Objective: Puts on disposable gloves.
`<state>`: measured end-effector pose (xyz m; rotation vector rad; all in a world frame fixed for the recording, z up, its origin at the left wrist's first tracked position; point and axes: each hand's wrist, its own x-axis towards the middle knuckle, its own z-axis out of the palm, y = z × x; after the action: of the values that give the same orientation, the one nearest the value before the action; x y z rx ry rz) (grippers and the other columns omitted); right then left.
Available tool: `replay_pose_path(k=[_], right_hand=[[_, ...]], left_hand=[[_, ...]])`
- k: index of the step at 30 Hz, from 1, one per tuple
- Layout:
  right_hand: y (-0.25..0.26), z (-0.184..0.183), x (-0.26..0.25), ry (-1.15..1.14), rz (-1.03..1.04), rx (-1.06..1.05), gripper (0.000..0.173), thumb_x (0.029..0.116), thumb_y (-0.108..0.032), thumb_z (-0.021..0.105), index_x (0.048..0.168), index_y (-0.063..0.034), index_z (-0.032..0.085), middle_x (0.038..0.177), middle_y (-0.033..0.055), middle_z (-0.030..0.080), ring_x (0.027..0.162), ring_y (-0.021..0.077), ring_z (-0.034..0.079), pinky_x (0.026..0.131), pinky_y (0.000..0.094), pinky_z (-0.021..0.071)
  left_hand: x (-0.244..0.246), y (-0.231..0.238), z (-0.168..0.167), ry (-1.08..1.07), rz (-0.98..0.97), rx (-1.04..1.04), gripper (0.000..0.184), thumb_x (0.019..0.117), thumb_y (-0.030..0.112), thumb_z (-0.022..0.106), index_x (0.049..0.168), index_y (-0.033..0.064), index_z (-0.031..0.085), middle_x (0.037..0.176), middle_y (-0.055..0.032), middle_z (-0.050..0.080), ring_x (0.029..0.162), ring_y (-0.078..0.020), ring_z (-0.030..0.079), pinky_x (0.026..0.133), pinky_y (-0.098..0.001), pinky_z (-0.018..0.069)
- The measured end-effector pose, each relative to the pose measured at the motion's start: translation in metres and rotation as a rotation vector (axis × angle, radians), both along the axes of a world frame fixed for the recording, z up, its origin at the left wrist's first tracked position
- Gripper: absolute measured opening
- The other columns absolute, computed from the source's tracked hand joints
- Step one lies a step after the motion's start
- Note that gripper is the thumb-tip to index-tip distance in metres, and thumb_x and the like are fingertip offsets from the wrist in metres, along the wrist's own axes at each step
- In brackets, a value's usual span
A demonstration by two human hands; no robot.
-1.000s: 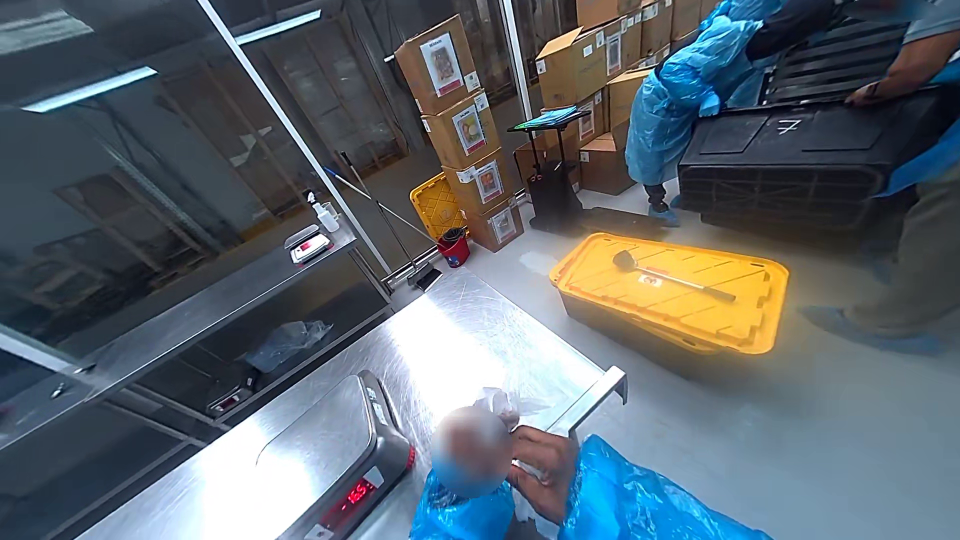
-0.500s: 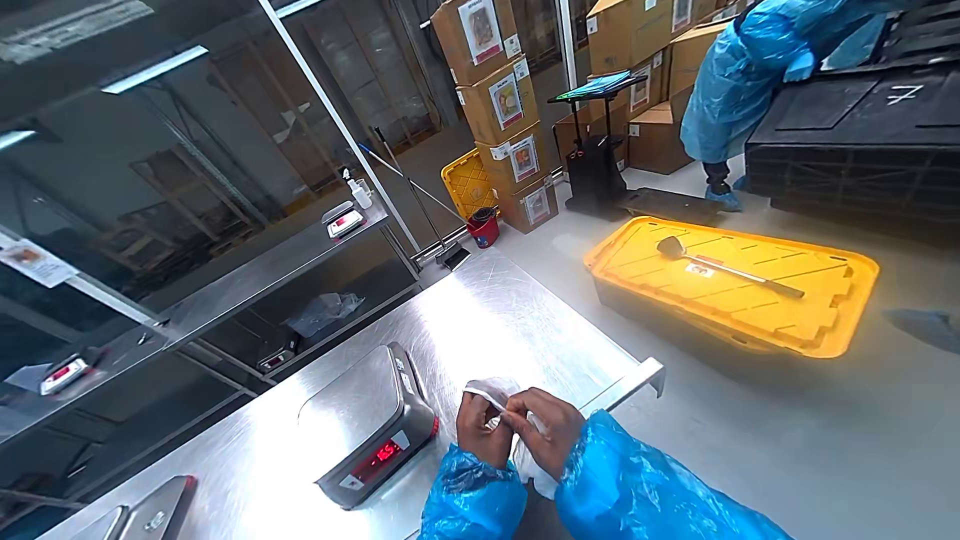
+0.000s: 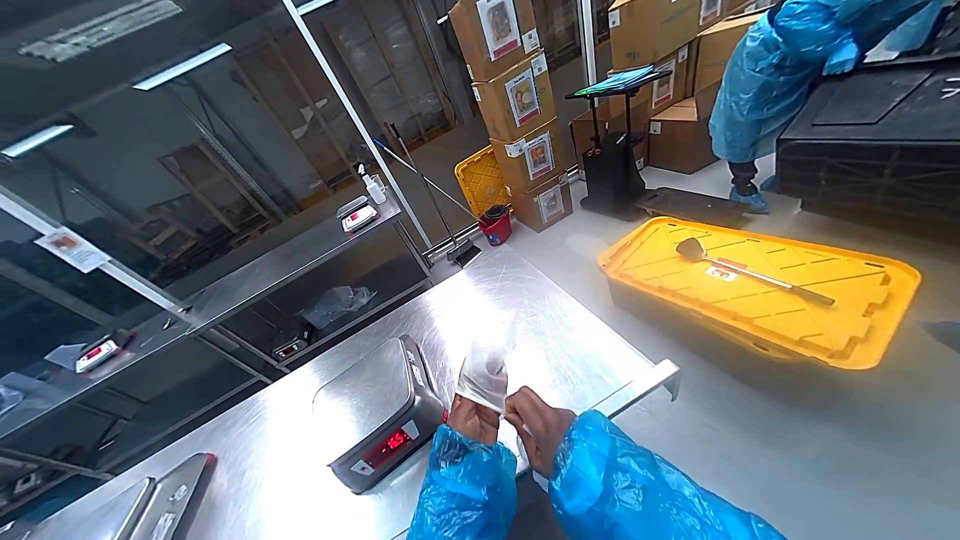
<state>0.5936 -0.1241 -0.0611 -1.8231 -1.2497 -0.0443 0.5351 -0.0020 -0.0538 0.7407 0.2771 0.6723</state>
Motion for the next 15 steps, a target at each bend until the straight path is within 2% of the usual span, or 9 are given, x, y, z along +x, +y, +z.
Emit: replay_pose_path(k=[2,5,7,9,10,12,13,14,15], right_hand=[[0.007,0.001,0.005,0.000,-0.005,0.070,0.016,0.1021,-0.013,0.053,0.104,-0.0005,0.064,0.104,0.0175,0.068,0.071,0.0287,0.072,0.057,0.0436,0.0594],[0.016,0.010,0.006,0.025,-0.015,0.167,0.019,0.1019,-0.014,0.054,0.103,0.0008,0.065,0.099,0.0174,0.070,0.072,0.0300,0.072,0.058,0.0448,0.0594],[0.018,0.019,0.005,0.115,0.009,0.149,0.022,0.1022,-0.014,0.053,0.105,0.0040,0.065,0.098,0.0197,0.070,0.079,0.0335,0.072,0.067,0.0484,0.0595],[0.019,0.024,0.004,0.172,0.038,0.139,0.023,0.1023,-0.014,0.053,0.106,0.0052,0.064,0.097,0.0201,0.070,0.083,0.0335,0.072,0.074,0.0486,0.0596],[0.019,0.026,0.004,0.194,0.061,0.126,0.024,0.1030,-0.015,0.052,0.107,0.0055,0.063,0.096,0.0201,0.070,0.085,0.0329,0.072,0.076,0.0480,0.0593],[0.018,0.025,0.006,0.213,0.087,0.102,0.026,0.1039,-0.017,0.050,0.108,0.0050,0.063,0.095,0.0192,0.069,0.085,0.0314,0.071,0.077,0.0470,0.0590],[0.016,0.024,0.006,0.212,0.105,0.084,0.026,0.1042,-0.017,0.049,0.108,0.0041,0.062,0.095,0.0186,0.069,0.083,0.0309,0.071,0.076,0.0468,0.0589],[0.014,0.024,0.005,0.188,0.116,0.076,0.025,0.1040,-0.018,0.050,0.108,0.0027,0.063,0.093,0.0174,0.069,0.080,0.0298,0.071,0.072,0.0465,0.0593],[0.012,0.025,0.002,0.162,0.121,0.070,0.023,0.1033,-0.019,0.052,0.107,0.0016,0.063,0.092,0.0166,0.070,0.076,0.0290,0.071,0.068,0.0465,0.0600]], left_hand=[[0.002,0.004,-0.004,-0.182,-0.074,-0.100,0.041,0.1070,0.015,0.022,0.112,0.0072,0.062,0.099,-0.0085,0.076,0.093,-0.0193,0.075,0.084,-0.0338,0.0606],[0.005,0.005,0.001,-0.289,-0.120,-0.175,0.051,0.1091,0.026,0.021,0.100,0.0093,0.068,0.092,-0.0088,0.078,0.087,-0.0205,0.076,0.079,-0.0350,0.0617],[0.008,0.003,0.001,-0.302,-0.110,-0.146,0.050,0.1092,0.030,0.024,0.105,0.0103,0.070,0.092,-0.0059,0.077,0.087,-0.0170,0.075,0.081,-0.0331,0.0602],[0.012,-0.002,-0.004,-0.137,-0.003,0.030,0.051,0.1100,0.028,0.011,0.117,0.0071,0.057,0.091,-0.0010,0.071,0.086,-0.0080,0.069,0.079,-0.0259,0.0566],[0.012,-0.007,-0.002,0.006,0.060,0.174,0.046,0.1102,0.019,0.010,0.120,0.0016,0.051,0.091,-0.0007,0.066,0.085,-0.0044,0.065,0.078,-0.0216,0.0543],[0.009,-0.026,0.034,0.466,0.179,0.447,0.033,0.1043,-0.003,0.022,0.118,-0.0116,0.051,0.096,-0.0107,0.065,0.090,-0.0054,0.061,0.083,-0.0177,0.0506],[0.012,-0.037,0.075,0.765,0.181,0.440,0.032,0.1048,-0.007,0.032,0.129,-0.0133,0.052,0.116,-0.0184,0.065,0.104,-0.0122,0.059,0.096,-0.0230,0.0450],[0.014,-0.034,0.089,0.859,0.177,0.539,0.033,0.1059,-0.004,0.039,0.135,-0.0133,0.050,0.128,-0.0216,0.062,0.114,-0.0161,0.059,0.103,-0.0257,0.0432],[0.016,-0.026,0.082,0.780,0.271,0.608,0.027,0.1052,-0.001,0.044,0.127,-0.0141,0.054,0.118,-0.0221,0.065,0.105,-0.0161,0.062,0.095,-0.0248,0.0479]])
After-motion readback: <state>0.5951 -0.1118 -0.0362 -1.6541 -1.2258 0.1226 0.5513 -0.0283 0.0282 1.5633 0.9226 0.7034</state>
